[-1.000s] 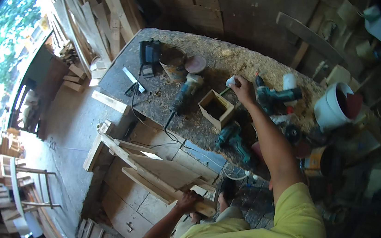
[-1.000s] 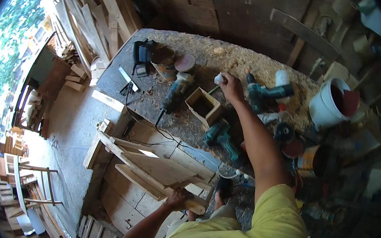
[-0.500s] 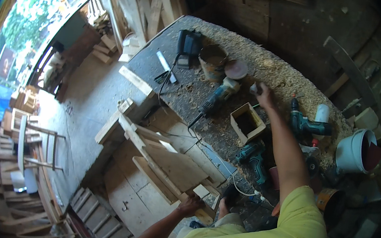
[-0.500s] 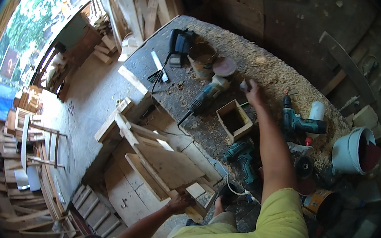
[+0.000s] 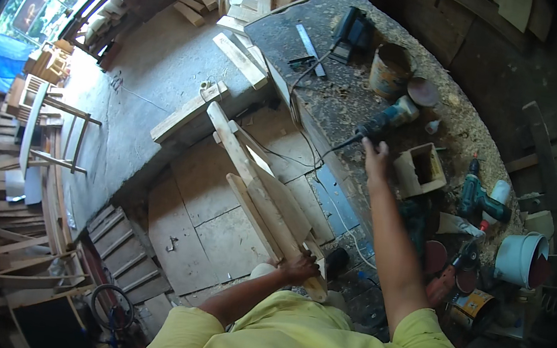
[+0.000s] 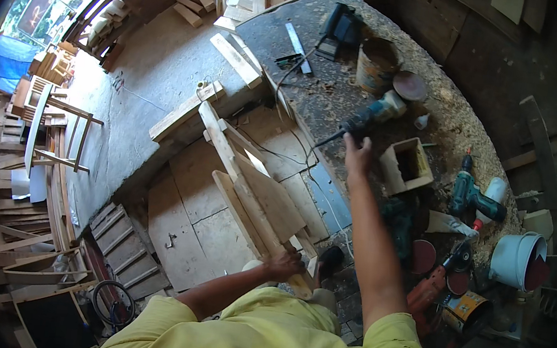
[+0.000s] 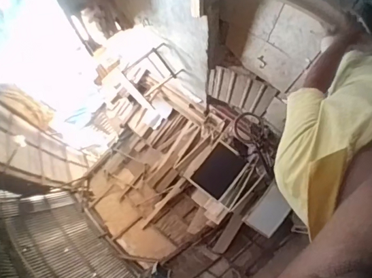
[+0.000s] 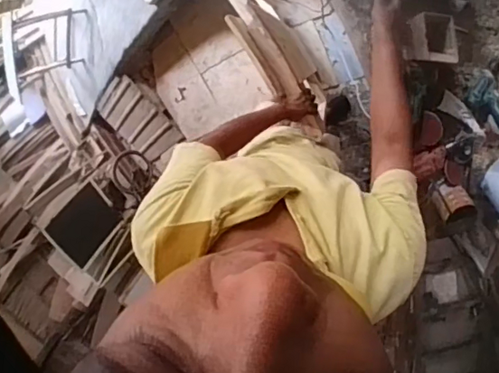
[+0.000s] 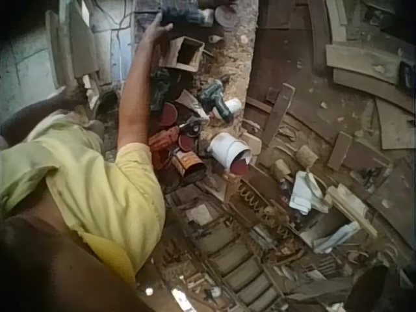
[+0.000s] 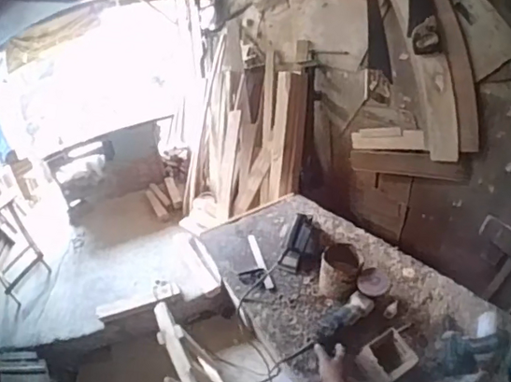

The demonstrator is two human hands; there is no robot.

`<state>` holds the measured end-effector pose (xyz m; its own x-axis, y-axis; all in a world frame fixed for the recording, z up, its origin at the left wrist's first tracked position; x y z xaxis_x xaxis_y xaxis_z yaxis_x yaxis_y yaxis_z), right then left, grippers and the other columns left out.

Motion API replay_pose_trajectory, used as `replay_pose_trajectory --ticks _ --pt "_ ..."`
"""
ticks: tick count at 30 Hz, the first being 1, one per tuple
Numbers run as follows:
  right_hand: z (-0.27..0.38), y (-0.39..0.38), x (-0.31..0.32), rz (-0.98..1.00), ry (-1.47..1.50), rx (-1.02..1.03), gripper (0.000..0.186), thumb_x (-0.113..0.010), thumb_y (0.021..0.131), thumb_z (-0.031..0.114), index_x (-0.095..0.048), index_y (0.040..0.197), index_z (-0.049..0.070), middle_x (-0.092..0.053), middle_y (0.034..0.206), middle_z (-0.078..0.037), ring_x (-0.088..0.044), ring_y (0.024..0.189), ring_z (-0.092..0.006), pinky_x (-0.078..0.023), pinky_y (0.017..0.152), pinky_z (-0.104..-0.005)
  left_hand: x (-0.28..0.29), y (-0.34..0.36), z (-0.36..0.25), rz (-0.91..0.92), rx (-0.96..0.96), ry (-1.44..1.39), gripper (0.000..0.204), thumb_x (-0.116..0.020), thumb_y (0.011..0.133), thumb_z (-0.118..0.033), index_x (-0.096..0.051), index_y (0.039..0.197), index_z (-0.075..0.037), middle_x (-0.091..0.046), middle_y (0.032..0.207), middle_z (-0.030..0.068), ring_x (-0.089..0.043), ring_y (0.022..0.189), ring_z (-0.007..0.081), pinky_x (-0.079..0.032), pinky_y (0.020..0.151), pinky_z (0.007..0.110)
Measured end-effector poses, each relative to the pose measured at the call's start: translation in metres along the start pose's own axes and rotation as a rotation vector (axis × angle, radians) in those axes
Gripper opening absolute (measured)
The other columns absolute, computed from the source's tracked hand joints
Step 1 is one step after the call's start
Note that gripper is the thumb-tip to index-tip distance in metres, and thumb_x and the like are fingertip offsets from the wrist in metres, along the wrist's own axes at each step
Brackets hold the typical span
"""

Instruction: The person assembles a wooden structure by drilling and driving screws with a power drill, applying glue to the joints, sanding the edges with an angle grinder, and fastening additional wooden pieces.

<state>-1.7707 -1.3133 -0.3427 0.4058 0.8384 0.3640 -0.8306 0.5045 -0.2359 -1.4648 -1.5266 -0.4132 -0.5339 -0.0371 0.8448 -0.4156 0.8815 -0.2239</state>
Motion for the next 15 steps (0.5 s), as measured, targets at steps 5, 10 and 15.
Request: replay_pose_trajectory --ticks 5,10,15 --pt "0.007 0.079 -0.042 -0.151 -0.243 -0.237 0.087 -0.08 0.077 0.056 -0.058 0.127 -0.011 -0.068 0.115 -0.021 -0.067 0.102 -0.0303 -0.053 0.083 -0.0432 -0.052 -0.017 0.012 -0.362 -0.096 0.115 0.024 -0.054 0.084 -0.019 -0.068 0.104 -0.017 -0.062 0.104 0.004 -0.056 0.107 0.0252 -0.04 0.101 0.044" --pt "0.005 0.105 -0.046 -0.169 0.067 -0.323 0.053 -0.085 0.064 0.03 -0.068 0.103 0.0 -0.068 0.096 -0.009 -0.065 0.082 -0.0223 -0.054 0.076 -0.0396 -0.125 -0.017 0.016 -0.646 -0.077 -0.008 0.031 -0.052 0.088 -0.019 -0.063 0.116 -0.014 -0.058 0.115 0.0077 -0.051 0.121 0.0263 -0.03 0.115 0.051" --pt "0.039 0.048 -0.01 -0.021 0.673 -0.333 0.05 -0.08 0.07 0.035 -0.063 0.105 0.003 -0.064 0.092 -0.01 -0.066 0.087 -0.0277 -0.056 0.078 -0.0406 -0.149 -0.01 -0.003 -0.614 -0.064 -0.043 0.034 -0.054 0.087 -0.018 -0.061 0.12 -0.013 -0.054 0.132 0.0144 -0.045 0.134 0.0318 -0.024 0.121 0.052"
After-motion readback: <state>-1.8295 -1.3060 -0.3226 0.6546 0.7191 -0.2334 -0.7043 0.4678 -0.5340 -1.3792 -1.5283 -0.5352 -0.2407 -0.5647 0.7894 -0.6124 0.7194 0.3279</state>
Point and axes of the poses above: each hand's wrist, its own y-axis towards the middle knuckle, its own x-axis out of the back of the hand, z = x × y, the point moved 4 cm from there along y, towards the middle knuckle
